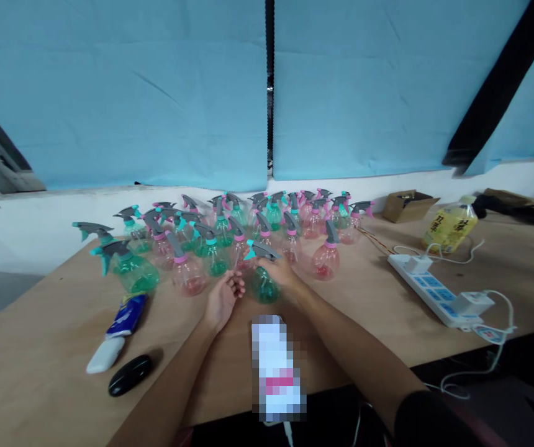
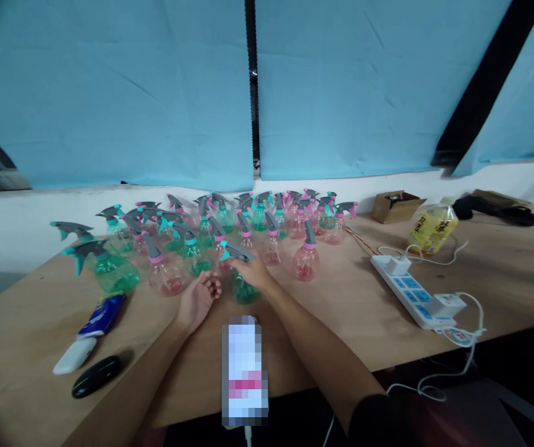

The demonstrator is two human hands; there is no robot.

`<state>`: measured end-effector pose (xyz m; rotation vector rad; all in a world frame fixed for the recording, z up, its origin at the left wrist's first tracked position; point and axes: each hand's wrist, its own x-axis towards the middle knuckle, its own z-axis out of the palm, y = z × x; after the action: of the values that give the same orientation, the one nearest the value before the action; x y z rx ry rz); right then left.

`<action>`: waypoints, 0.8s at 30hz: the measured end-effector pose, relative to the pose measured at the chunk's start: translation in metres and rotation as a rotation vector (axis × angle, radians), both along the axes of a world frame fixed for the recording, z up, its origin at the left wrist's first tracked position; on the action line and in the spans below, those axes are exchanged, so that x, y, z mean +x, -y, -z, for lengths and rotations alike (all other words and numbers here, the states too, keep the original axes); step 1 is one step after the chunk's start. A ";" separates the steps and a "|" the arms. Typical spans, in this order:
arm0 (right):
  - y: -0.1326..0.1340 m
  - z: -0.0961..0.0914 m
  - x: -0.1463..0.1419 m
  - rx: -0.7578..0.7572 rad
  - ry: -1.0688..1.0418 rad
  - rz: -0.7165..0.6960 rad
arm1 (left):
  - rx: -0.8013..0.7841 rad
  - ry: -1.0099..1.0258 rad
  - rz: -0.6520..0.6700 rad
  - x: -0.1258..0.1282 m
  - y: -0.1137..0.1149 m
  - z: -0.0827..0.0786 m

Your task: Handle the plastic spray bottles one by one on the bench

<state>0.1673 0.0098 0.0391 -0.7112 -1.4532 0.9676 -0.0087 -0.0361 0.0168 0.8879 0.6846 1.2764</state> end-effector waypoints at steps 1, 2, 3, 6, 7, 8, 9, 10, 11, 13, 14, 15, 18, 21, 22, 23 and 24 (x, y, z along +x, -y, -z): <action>0.003 0.002 0.000 0.030 -0.008 0.036 | 0.008 0.022 0.028 0.000 0.002 -0.003; 0.005 0.005 0.001 0.056 -0.018 0.070 | 0.016 0.038 0.048 -0.001 0.004 -0.007; 0.008 0.008 0.001 0.071 -0.021 0.097 | 0.020 0.047 0.061 -0.001 0.006 -0.010; 0.015 0.019 0.002 0.086 0.040 0.165 | 0.015 0.076 0.095 0.000 0.012 -0.020; 0.016 0.023 0.001 0.102 0.089 0.188 | 0.015 0.083 0.116 0.000 0.014 -0.022; 0.017 0.026 0.000 0.126 0.145 0.213 | 0.019 0.090 0.137 0.000 0.016 -0.024; 0.017 0.029 -0.001 0.154 0.201 0.232 | 0.026 0.094 0.160 0.000 0.018 -0.026; 0.016 0.030 -0.003 0.179 0.252 0.236 | 0.034 0.094 0.182 0.001 0.019 -0.028; 0.015 0.031 -0.005 0.198 0.293 0.226 | 0.045 0.091 0.201 0.002 0.021 -0.029; 0.012 0.030 -0.010 0.208 0.332 0.175 | 0.060 0.077 0.238 0.004 0.024 -0.030; 0.011 0.028 -0.013 0.200 0.333 0.137 | 0.065 0.067 0.253 0.005 0.026 -0.030; 0.009 0.027 -0.015 0.182 0.322 0.097 | 0.069 0.057 0.268 0.007 0.027 -0.030; 0.006 0.023 -0.022 0.077 0.233 -0.023 | 0.073 0.016 0.293 0.012 0.030 -0.029; 0.007 0.019 -0.025 -0.052 0.117 -0.187 | 0.069 -0.024 0.295 0.015 0.032 -0.027; 0.008 0.018 -0.024 -0.098 0.082 -0.248 | 0.070 -0.029 0.293 0.016 0.032 -0.026; 0.009 0.017 -0.024 -0.154 0.051 -0.311 | 0.073 -0.029 0.291 0.016 0.032 -0.025; 0.010 0.016 -0.024 -0.221 0.032 -0.382 | 0.080 -0.026 0.287 0.017 0.032 -0.024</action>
<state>0.1436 -0.0006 0.0228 -0.6194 -1.5568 1.4334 0.0081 -0.0677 0.0407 1.0302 0.5074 1.0426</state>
